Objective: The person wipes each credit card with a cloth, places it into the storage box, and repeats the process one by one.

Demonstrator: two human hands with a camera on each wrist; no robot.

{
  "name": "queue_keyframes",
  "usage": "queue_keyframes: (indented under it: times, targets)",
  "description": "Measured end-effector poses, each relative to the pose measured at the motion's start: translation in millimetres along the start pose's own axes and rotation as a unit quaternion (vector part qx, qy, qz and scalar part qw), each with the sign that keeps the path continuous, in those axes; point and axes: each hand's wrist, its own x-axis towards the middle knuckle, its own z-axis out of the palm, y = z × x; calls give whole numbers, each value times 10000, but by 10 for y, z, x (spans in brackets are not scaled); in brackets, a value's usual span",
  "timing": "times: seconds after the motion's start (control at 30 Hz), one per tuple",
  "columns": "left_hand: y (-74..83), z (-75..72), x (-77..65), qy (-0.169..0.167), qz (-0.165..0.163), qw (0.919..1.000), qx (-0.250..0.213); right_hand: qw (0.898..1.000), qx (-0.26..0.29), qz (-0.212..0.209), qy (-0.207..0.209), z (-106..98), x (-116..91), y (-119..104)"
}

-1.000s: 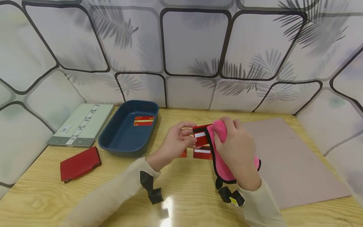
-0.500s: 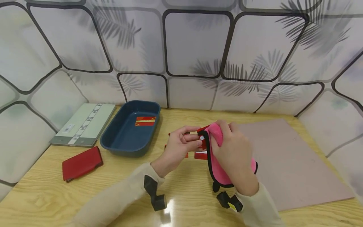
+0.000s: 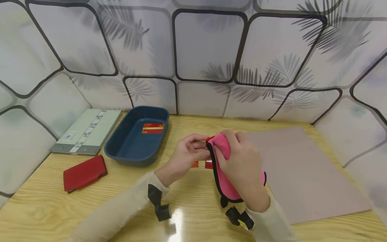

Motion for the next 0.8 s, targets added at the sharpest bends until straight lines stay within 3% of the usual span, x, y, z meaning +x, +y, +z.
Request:
queue_keyframes:
  times: [0.17, 0.37, 0.8]
  targets:
    - [14, -24, -7, -173, 99, 9998, -30, 10000, 13, 28, 77, 24, -2, 2]
    - [21, -20, -10, -97, 19, 9999, 16, 9997, -84, 190, 101, 35, 22, 104]
    - [91, -92, 2, -473, -147, 9972, 568, 9975, -208, 628, 264, -9, 89, 318]
